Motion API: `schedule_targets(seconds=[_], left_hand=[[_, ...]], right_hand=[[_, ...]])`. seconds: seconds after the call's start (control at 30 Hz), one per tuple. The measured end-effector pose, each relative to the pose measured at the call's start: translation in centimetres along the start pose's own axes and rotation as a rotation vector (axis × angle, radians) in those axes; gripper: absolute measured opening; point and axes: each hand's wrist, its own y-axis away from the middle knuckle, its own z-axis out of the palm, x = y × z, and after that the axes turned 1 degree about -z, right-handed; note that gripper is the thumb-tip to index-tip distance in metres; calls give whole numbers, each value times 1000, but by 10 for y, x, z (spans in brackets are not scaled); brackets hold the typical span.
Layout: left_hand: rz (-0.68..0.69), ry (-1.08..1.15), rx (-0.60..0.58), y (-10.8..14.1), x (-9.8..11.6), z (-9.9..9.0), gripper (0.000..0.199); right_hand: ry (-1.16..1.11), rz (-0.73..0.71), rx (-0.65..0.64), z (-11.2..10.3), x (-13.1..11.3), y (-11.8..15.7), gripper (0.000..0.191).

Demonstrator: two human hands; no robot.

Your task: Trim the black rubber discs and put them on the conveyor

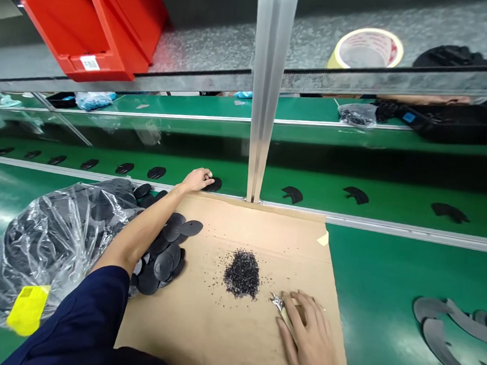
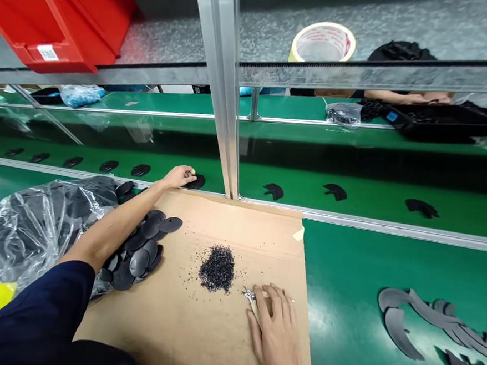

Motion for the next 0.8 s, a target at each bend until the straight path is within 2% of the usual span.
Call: schedule_targets(seconds=[0.1,0.2,0.27,0.33,0.4,0.47,0.57,0.63,0.73,0.8], left_hand=[[9,-2,-22,-8,0,5,15],[2,8,-15,-10,-4,3,13],[-2,22,1,-7,-8,0,14],[1,37,28,1,-12,-4,17],[17,47,60,15,-15,-11,22],[44,50,78,35,-17,-19,26],[94,39,67,75,-19,-34,27],[130,25,38,104,-20,-43,26],[183,15,-28,145,-17,-48,22],[218,10,-70,165,-13,-45,19]], right_hand=[[-52,23,-43,-5,-3,-4,43],[-134,41,-100,-18,-3,-6,48],[-194,50,-120,-28,3,-12,49],[-237,52,-109,-36,17,-31,41],[-257,46,-84,-37,36,-68,33],[-267,79,-88,-31,60,-119,30],[-305,181,-107,-9,93,-204,29],[-342,239,-107,13,108,-249,24],[-415,332,-113,45,117,-289,7],[-471,384,-84,60,119,-301,11]])
